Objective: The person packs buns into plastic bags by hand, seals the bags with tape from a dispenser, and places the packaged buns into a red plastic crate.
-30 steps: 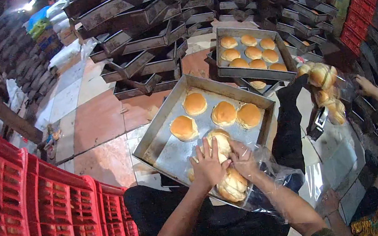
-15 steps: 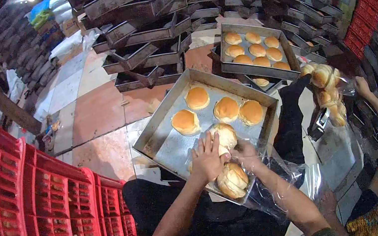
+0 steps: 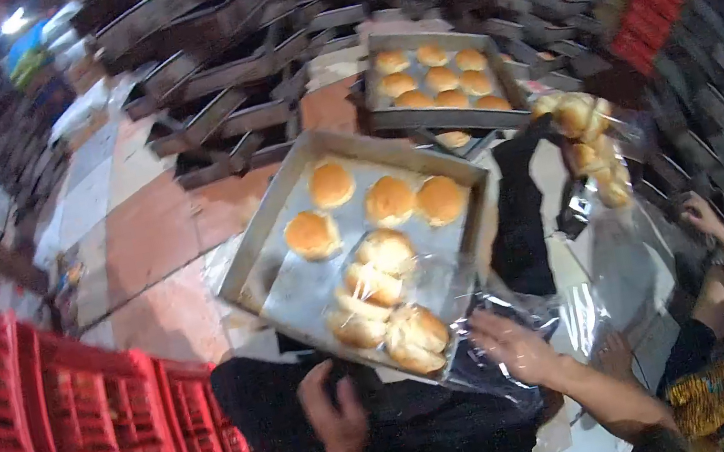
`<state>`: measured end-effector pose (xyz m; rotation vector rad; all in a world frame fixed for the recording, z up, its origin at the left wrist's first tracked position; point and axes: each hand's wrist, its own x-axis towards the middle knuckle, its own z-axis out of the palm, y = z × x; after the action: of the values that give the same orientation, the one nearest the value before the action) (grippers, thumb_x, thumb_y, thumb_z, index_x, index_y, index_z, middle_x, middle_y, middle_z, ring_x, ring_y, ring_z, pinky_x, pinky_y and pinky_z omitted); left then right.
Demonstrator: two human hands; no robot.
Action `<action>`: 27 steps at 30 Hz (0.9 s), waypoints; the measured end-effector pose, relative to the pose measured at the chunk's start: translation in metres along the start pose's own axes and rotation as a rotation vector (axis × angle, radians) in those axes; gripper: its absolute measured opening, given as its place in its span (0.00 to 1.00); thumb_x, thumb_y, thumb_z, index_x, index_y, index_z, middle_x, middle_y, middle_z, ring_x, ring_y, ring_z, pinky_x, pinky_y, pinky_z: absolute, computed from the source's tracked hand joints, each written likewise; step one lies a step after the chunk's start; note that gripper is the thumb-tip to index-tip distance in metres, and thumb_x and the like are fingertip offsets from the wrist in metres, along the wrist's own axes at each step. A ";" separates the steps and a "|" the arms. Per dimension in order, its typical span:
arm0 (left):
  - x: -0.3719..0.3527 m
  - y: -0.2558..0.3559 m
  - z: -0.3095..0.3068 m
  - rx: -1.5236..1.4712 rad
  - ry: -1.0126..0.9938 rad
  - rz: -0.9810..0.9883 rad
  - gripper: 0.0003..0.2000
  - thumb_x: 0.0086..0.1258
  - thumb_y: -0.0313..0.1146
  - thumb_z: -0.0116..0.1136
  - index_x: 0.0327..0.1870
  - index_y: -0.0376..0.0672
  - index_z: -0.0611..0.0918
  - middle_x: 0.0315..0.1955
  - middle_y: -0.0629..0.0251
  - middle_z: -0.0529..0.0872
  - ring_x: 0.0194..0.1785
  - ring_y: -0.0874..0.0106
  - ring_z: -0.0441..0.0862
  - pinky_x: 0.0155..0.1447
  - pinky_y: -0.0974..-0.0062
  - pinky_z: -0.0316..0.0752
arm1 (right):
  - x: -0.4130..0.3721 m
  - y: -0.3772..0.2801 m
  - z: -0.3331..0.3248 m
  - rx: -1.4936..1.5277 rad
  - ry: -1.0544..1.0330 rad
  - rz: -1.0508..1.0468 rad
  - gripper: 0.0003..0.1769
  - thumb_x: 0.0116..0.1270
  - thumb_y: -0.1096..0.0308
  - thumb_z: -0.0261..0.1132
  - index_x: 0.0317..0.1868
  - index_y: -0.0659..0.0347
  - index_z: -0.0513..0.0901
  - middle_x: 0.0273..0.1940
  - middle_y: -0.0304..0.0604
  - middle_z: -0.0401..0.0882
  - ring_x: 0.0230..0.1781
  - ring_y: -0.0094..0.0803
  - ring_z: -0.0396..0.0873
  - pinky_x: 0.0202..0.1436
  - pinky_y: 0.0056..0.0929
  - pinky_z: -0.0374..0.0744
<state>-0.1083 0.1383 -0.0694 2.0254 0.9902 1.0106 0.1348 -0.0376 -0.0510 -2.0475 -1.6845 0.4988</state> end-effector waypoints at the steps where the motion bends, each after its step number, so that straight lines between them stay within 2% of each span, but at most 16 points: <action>1: 0.002 -0.006 -0.009 0.066 -0.001 -0.014 0.13 0.65 0.22 0.48 0.51 0.33 0.72 0.47 0.54 0.74 0.51 0.65 0.72 0.59 0.70 0.66 | -0.015 0.001 -0.004 0.062 -0.034 0.029 0.21 0.70 0.63 0.50 0.58 0.66 0.70 0.62 0.55 0.66 0.62 0.51 0.66 0.66 0.40 0.65; 2: 0.006 -0.012 -0.017 0.134 -0.004 -0.025 0.13 0.65 0.23 0.48 0.51 0.33 0.72 0.47 0.54 0.74 0.51 0.64 0.72 0.59 0.69 0.65 | -0.031 0.015 0.005 -0.072 -0.037 -0.048 0.19 0.69 0.62 0.51 0.55 0.65 0.72 0.57 0.53 0.70 0.58 0.47 0.70 0.60 0.41 0.70; 4: 0.014 -0.024 -0.023 0.061 0.087 -0.065 0.12 0.63 0.23 0.48 0.48 0.31 0.73 0.44 0.52 0.74 0.49 0.59 0.72 0.58 0.67 0.65 | -0.062 0.012 -0.014 -0.250 -0.243 -0.011 0.16 0.68 0.62 0.51 0.50 0.63 0.74 0.51 0.53 0.74 0.47 0.49 0.76 0.50 0.45 0.76; 5: 0.019 -0.030 -0.024 0.048 0.109 -0.078 0.12 0.63 0.22 0.48 0.48 0.31 0.72 0.44 0.52 0.74 0.49 0.59 0.72 0.59 0.67 0.64 | -0.070 0.007 -0.025 -0.266 -0.216 0.030 0.16 0.68 0.62 0.51 0.50 0.63 0.74 0.51 0.53 0.74 0.47 0.49 0.76 0.50 0.45 0.76; 7: 0.030 -0.039 -0.025 -0.002 0.143 -0.103 0.13 0.65 0.22 0.47 0.50 0.31 0.71 0.44 0.53 0.73 0.50 0.60 0.71 0.59 0.68 0.64 | -0.077 -0.002 -0.042 -0.044 -0.317 0.170 0.13 0.65 0.63 0.53 0.44 0.63 0.75 0.42 0.54 0.77 0.38 0.52 0.78 0.42 0.48 0.78; 8: 0.033 -0.043 -0.027 -0.040 0.157 -0.117 0.13 0.65 0.22 0.47 0.51 0.30 0.70 0.45 0.53 0.73 0.51 0.61 0.71 0.60 0.68 0.64 | -0.082 0.001 -0.044 -0.049 -0.296 0.192 0.13 0.65 0.63 0.53 0.44 0.63 0.75 0.42 0.54 0.77 0.38 0.52 0.78 0.42 0.48 0.78; 9: 0.037 -0.047 -0.030 0.037 0.141 -0.039 0.13 0.66 0.22 0.47 0.52 0.31 0.70 0.45 0.53 0.73 0.52 0.61 0.70 0.60 0.68 0.64 | -0.087 0.008 -0.046 -0.056 -0.431 0.239 0.13 0.64 0.63 0.54 0.45 0.62 0.74 0.42 0.53 0.77 0.38 0.53 0.78 0.41 0.48 0.77; 10: 0.038 -0.072 -0.029 -0.051 0.131 -0.076 0.15 0.71 0.31 0.47 0.54 0.31 0.68 0.47 0.52 0.74 0.52 0.63 0.70 0.60 0.69 0.63 | -0.090 0.016 -0.047 -0.059 -0.568 0.285 0.14 0.63 0.62 0.55 0.45 0.61 0.74 0.42 0.53 0.77 0.38 0.53 0.77 0.41 0.47 0.76; 11: 0.046 -0.065 -0.029 0.013 0.126 -0.084 0.15 0.71 0.30 0.46 0.54 0.32 0.68 0.48 0.53 0.73 0.52 0.64 0.70 0.60 0.69 0.63 | -0.097 0.027 -0.039 -0.074 -0.621 0.317 0.16 0.64 0.58 0.55 0.44 0.63 0.74 0.40 0.55 0.77 0.41 0.54 0.77 0.42 0.48 0.76; 13: 0.051 -0.054 -0.033 0.075 0.108 -0.090 0.14 0.72 0.29 0.45 0.55 0.33 0.68 0.49 0.54 0.73 0.52 0.64 0.70 0.60 0.69 0.64 | -0.110 0.033 -0.027 -0.044 -0.581 0.295 0.17 0.63 0.58 0.56 0.44 0.63 0.75 0.38 0.56 0.78 0.40 0.54 0.78 0.41 0.49 0.76; 15: 0.053 -0.053 -0.032 -0.093 0.158 -0.146 0.14 0.72 0.27 0.44 0.55 0.34 0.68 0.50 0.56 0.73 0.52 0.65 0.70 0.60 0.69 0.64 | -0.117 0.039 -0.008 0.024 -0.586 0.274 0.20 0.63 0.55 0.58 0.42 0.66 0.75 0.35 0.59 0.79 0.41 0.54 0.78 0.43 0.49 0.76; 18: 0.063 -0.059 -0.033 -0.186 0.179 -0.086 0.14 0.71 0.26 0.44 0.56 0.34 0.68 0.51 0.57 0.73 0.53 0.66 0.70 0.60 0.70 0.63 | -0.117 0.036 0.003 -0.038 -0.535 0.295 0.23 0.63 0.53 0.59 0.41 0.68 0.75 0.36 0.60 0.78 0.43 0.54 0.78 0.45 0.48 0.75; 19: 0.060 -0.053 -0.036 -0.045 0.176 -0.134 0.15 0.71 0.26 0.44 0.56 0.34 0.68 0.51 0.56 0.73 0.54 0.66 0.70 0.60 0.69 0.63 | -0.115 0.035 0.002 -0.033 -0.536 0.292 0.23 0.63 0.53 0.59 0.41 0.68 0.75 0.36 0.60 0.78 0.43 0.54 0.78 0.45 0.48 0.75; 22: 0.063 -0.044 -0.040 0.071 0.172 -0.112 0.14 0.70 0.27 0.44 0.56 0.34 0.69 0.50 0.56 0.74 0.54 0.65 0.70 0.60 0.69 0.63 | -0.111 0.032 -0.004 -0.026 -0.628 0.315 0.24 0.66 0.51 0.56 0.42 0.69 0.72 0.38 0.59 0.76 0.45 0.54 0.75 0.49 0.46 0.73; 24: 0.065 -0.041 -0.039 0.042 0.163 -0.107 0.14 0.70 0.27 0.45 0.55 0.33 0.69 0.50 0.56 0.74 0.55 0.64 0.70 0.60 0.68 0.63 | -0.111 0.029 -0.007 -0.015 -0.562 0.282 0.25 0.63 0.51 0.59 0.42 0.70 0.73 0.37 0.61 0.78 0.44 0.54 0.77 0.46 0.47 0.75; 27: 0.073 -0.051 -0.041 0.040 0.143 -0.054 0.14 0.71 0.28 0.45 0.54 0.33 0.70 0.49 0.55 0.74 0.55 0.64 0.70 0.60 0.68 0.63 | -0.112 0.031 -0.005 -0.015 -0.545 0.279 0.25 0.63 0.51 0.59 0.40 0.70 0.74 0.37 0.61 0.78 0.44 0.55 0.77 0.47 0.47 0.75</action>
<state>-0.1297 0.2336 -0.0651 1.9701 1.1416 1.1272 0.1413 -0.1531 -0.0635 -2.3100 -1.6768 1.2325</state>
